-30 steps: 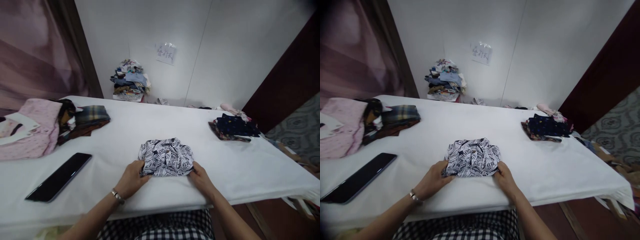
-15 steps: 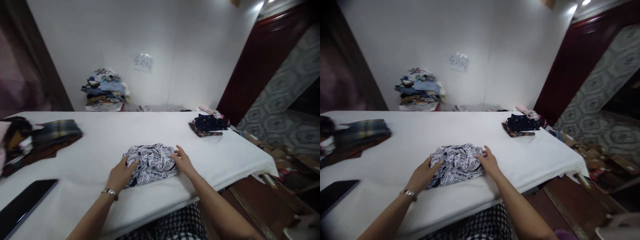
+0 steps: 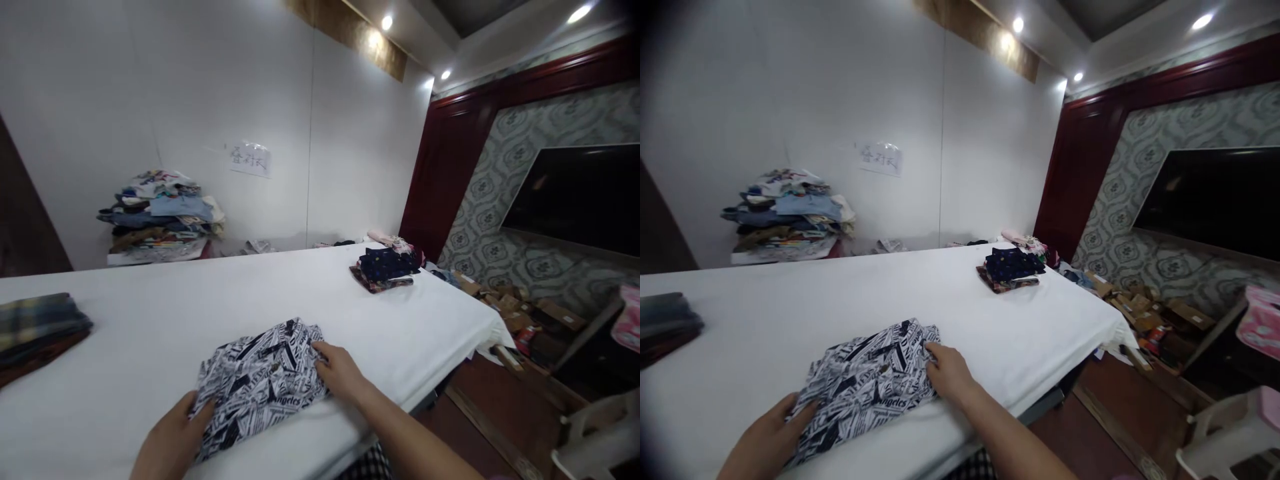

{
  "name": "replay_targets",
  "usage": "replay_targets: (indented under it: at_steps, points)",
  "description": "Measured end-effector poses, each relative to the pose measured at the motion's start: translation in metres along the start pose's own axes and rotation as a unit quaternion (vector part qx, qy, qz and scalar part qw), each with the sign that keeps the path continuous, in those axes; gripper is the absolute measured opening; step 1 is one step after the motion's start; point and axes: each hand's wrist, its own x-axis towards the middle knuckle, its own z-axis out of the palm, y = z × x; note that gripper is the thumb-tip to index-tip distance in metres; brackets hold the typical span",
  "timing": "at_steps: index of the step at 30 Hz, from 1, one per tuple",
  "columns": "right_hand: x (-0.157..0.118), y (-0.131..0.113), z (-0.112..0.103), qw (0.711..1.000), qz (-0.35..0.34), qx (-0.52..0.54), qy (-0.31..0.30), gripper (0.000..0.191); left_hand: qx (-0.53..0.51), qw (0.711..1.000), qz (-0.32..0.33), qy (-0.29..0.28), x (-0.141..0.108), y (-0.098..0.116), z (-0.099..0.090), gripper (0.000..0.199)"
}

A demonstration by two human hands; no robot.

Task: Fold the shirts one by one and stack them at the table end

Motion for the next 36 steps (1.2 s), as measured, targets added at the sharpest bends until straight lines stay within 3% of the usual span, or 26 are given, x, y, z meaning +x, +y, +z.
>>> replay_targets:
  at_steps: [2,4,8,11,13,16,18,21,24,28,33,36]
  points:
    - [-0.003,0.002,-0.001,1.000,-0.001,-0.022,0.001,0.043,0.013,0.998,-0.017,-0.051,-0.001,0.002,0.001,0.039]
    - [-0.005,0.004,-0.004,0.999,-0.003,-0.037,-0.004,0.040,0.010,0.998,-0.034,-0.050,-0.005,0.003,0.002,0.043]
    - [-0.007,0.004,-0.011,0.998,-0.038,-0.037,0.026,0.038,-0.037,0.998,-0.002,0.043,-0.017,0.008,-0.001,0.053]
    - [0.000,-0.010,-0.015,0.983,-0.149,-0.030,0.103,0.039,-0.054,0.985,0.093,0.137,-0.021,0.022,-0.005,0.052]
    - [0.008,-0.024,-0.014,0.969,-0.218,-0.034,0.108,0.041,-0.034,0.970,0.175,0.164,-0.021,0.037,-0.007,0.048]
    - [0.021,-0.036,-0.003,0.966,-0.244,-0.082,0.023,0.049,0.041,0.959,0.251,0.124,-0.019,0.057,0.000,0.047]
    - [0.028,-0.030,0.009,0.969,-0.194,-0.136,-0.071,0.056,0.103,0.962,0.249,0.050,-0.015,0.059,0.011,0.053]
    - [0.033,-0.008,0.029,0.957,-0.111,-0.198,-0.181,0.062,0.143,0.964,0.216,-0.067,-0.010,0.045,0.032,0.064]
    - [0.033,0.012,0.041,0.951,-0.105,-0.214,-0.197,0.064,0.133,0.966,0.204,-0.089,-0.009,0.030,0.044,0.071]
    - [0.030,0.021,0.046,0.954,-0.109,-0.200,-0.195,0.067,0.112,0.969,0.197,-0.094,-0.011,0.028,0.046,0.073]
    - [0.039,0.025,0.042,0.969,-0.090,-0.120,-0.195,0.070,0.014,0.980,0.149,-0.131,-0.004,0.035,0.030,0.072]
    - [0.046,0.029,0.031,0.978,-0.045,-0.025,-0.204,0.070,-0.034,0.987,0.130,-0.091,-0.008,0.039,0.016,0.068]
